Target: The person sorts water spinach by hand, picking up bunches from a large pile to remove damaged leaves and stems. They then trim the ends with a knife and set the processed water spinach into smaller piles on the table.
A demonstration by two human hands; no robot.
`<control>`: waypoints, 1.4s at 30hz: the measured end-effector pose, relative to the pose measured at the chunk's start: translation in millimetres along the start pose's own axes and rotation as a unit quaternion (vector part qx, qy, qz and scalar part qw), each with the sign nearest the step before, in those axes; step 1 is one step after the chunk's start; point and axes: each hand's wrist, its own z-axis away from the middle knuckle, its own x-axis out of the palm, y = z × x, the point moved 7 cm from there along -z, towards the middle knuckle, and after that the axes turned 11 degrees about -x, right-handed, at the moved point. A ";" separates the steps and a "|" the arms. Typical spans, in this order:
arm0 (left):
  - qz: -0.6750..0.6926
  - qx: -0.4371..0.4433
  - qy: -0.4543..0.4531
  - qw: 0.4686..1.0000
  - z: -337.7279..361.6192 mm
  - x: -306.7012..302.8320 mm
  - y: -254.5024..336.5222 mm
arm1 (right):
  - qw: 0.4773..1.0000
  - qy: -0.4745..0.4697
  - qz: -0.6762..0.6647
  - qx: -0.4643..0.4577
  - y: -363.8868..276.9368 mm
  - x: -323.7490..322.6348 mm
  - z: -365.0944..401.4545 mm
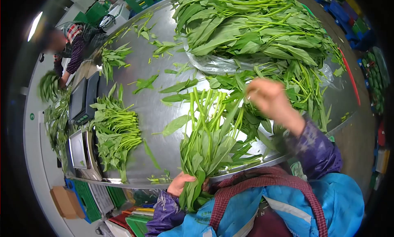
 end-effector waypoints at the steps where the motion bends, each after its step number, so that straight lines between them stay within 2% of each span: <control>1: 0.002 0.003 -0.001 1.000 0.2 -2.8 -0.8 | 0.995 -0.013 0.037 0.089 18.8 -23.6 -6.2; 2: 0.015 -0.004 0.014 1.000 0.7 -9.6 -3.2 | 0.981 -0.025 0.074 0.178 31.0 -42.4 -8.3; 3: 0.027 -0.013 0.030 0.999 0.8 -13.4 -4.9 | 0.981 -0.026 0.074 0.177 24.6 -39.6 -10.4; 5: 0.050 -0.025 0.032 0.998 -3.1 -5.8 -4.5 | 0.997 -0.057 0.021 -0.036 -28.2 -15.6 -19.6; 6: 0.071 -0.035 0.033 0.996 -5.8 -2.4 -3.4 | 0.991 -0.112 -0.022 -0.074 -40.4 4.6 -11.4; 8: 0.057 -0.049 0.042 0.996 -8.7 -4.1 -5.1 | 0.980 -0.181 -0.057 -0.059 -57.6 38.5 1.8; 9: 0.045 -0.051 0.018 0.998 -9.2 2.9 -6.7 | 0.983 -0.130 -0.044 -0.125 -69.5 43.3 0.7; 12: 0.028 -0.071 -0.009 0.997 -4.1 4.8 -11.9 | 0.969 -0.168 -0.073 -0.164 -73.5 61.5 8.8; 14: 0.047 -0.082 -0.028 0.995 -2.7 6.0 -15.0 | 0.969 -0.147 -0.120 -0.159 -73.0 53.9 4.8; 16: 0.018 -0.077 -0.032 0.996 -6.2 6.9 -12.9 | 0.976 -0.047 -0.168 -0.133 -65.2 39.0 -1.6; 17: 0.040 -0.074 -0.039 0.996 -8.7 8.7 -12.2 | 0.968 -0.088 -0.232 -0.025 -49.5 38.8 0.5; 18: 0.062 -0.071 -0.046 0.995 -10.0 9.5 -11.7 | 0.933 -0.118 -0.324 0.103 -37.9 34.6 2.8; 19: 0.063 -0.071 -0.046 0.994 -9.3 4.4 -12.3 | 0.872 -0.144 -0.408 0.229 -28.4 32.0 9.3; 20: 0.038 -0.068 -0.024 0.997 -7.6 -7.6 -13.2 | 0.867 -0.058 -0.418 0.265 -12.0 16.1 8.5; 21: 0.015 -0.064 -0.002 0.998 -5.5 -15.8 -14.0 | 0.905 0.063 -0.315 0.279 17.9 -9.9 8.4; 22: 0.018 -0.062 -0.001 0.998 -3.8 -12.6 -14.0 | 0.916 0.131 -0.273 0.261 37.3 -36.1 1.2; 23: 0.028 -0.062 -0.015 0.998 -2.2 -3.9 -12.6 | 0.954 0.057 -0.165 0.243 43.8 -52.7 -9.8; 24: 0.037 -0.064 -0.029 0.997 -2.1 1.9 -10.5 | 0.981 -0.012 0.028 0.190 35.4 -57.7 -13.9; 26: 0.042 -0.053 -0.030 0.997 -3.6 1.6 -4.8 | 0.995 -0.044 0.093 0.011 3.6 -39.7 -9.6; 28: 0.047 -0.045 -0.032 0.997 -7.3 3.7 -1.0 | 0.987 -0.152 -0.037 -0.040 -19.7 -6.6 12.3; 30: 0.097 -0.049 -0.056 0.993 -7.4 10.7 0.2 | 0.976 -0.191 -0.016 -0.099 -55.9 18.8 16.4; 33: 0.032 -0.049 -0.030 0.998 -3.1 2.3 -0.8 | 0.972 -0.196 -0.056 -0.116 -58.8 37.5 20.5; 35: 0.020 -0.036 -0.002 0.999 2.2 -4.2 -1.5 | 0.961 -0.210 -0.151 -0.097 -58.7 37.1 17.8; 36: 0.006 -0.025 0.026 0.999 4.4 -8.8 -0.7 | 0.961 -0.211 -0.152 -0.098 -59.5 35.5 17.9; 38: 0.004 -0.030 0.019 0.999 3.7 -9.2 0.2 | 0.951 -0.261 -0.154 -0.065 -56.1 36.9 21.1; 42: -0.051 -0.038 0.006 0.998 -2.8 6.0 4.1 | 0.952 -0.281 -0.113 -0.043 -55.0 33.7 24.0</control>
